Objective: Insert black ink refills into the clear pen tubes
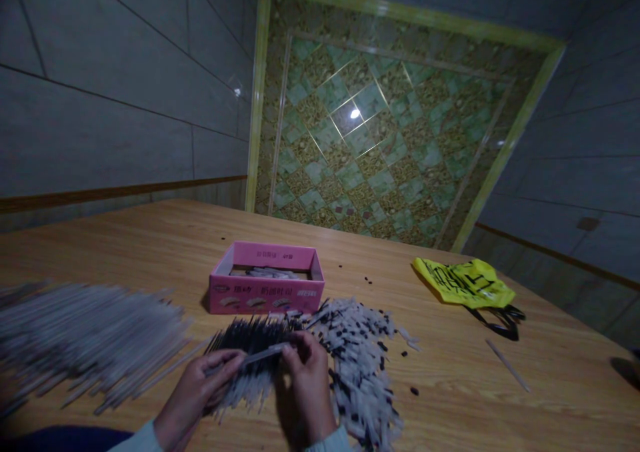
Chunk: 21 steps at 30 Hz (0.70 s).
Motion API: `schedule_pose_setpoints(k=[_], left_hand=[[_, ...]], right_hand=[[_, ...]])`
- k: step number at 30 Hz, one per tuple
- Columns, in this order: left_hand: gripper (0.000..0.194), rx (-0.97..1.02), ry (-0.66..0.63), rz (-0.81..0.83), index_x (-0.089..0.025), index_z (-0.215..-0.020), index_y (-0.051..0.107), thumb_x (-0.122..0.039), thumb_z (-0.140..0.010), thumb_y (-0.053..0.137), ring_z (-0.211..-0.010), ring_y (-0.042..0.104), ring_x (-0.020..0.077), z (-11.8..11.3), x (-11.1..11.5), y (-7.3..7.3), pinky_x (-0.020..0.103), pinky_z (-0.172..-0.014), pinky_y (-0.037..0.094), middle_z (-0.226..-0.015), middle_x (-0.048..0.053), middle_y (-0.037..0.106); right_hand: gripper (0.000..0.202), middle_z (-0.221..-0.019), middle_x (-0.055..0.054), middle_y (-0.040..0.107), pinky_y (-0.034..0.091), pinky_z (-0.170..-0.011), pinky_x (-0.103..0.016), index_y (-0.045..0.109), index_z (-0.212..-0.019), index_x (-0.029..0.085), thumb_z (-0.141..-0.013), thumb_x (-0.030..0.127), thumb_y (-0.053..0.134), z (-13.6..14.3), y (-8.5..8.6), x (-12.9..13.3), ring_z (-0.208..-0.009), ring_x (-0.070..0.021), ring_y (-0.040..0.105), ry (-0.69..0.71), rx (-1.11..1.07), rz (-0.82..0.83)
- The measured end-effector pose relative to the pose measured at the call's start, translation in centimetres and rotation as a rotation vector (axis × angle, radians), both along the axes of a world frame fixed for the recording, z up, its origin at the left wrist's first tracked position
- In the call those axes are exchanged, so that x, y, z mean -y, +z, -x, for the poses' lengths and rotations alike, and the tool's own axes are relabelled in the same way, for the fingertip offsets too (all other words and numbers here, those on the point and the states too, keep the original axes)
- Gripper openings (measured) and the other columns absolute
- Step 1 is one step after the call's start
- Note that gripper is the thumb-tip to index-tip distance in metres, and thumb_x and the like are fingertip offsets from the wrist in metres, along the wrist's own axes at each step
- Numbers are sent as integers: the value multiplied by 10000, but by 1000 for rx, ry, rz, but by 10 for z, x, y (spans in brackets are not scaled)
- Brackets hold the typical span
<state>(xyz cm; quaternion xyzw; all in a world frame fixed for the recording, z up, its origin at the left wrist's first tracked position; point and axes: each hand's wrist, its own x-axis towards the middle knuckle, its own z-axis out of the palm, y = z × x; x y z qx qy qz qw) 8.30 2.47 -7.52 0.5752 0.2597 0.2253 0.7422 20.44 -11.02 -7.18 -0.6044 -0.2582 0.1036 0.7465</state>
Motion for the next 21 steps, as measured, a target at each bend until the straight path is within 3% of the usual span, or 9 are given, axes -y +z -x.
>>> schedule_pose_setpoints(k=[3,6,9,15,21], left_hand=[[425,16,-70,6,-121,-833,718,-475,-598,733,-333,287,34,0,-1,-2,186,-368,155,-431,-53,491],[358,24,-35,-105,-138,-784,738,-446,-602,739,-408,464,88,1,-3,-2,204,-409,321,-520,10,616],[271,29,-10,-234,-170,-740,754,-405,-605,744,-673,634,197,1,-7,-3,261,-616,468,-730,72,726],[227,-7,7,-415,-180,-729,760,-386,-649,709,-753,642,238,2,-11,-7,292,-681,478,-772,80,712],[149,22,9,-541,-197,-694,759,-328,-667,695,-710,638,224,3,-9,-4,280,-639,480,-715,62,675]], right_hand=[[152,-731,-32,663,465,-646,-271,665,-821,148,-698,236,674,-1,4,1,-700,-173,594,-17,53,62],[146,-662,-11,631,443,-558,-243,649,-802,143,-706,252,664,-1,2,0,-606,-148,563,12,46,55],[151,-559,22,576,395,-481,-215,617,-725,143,-680,268,690,-1,-3,-2,-502,-116,512,22,25,37],[227,-518,-8,615,374,-434,-196,575,-665,133,-662,302,727,3,1,0,-411,-91,502,122,-93,26],[258,-441,-10,597,395,-375,-201,549,-607,137,-571,281,760,8,13,3,-338,-72,453,193,-373,-38]])
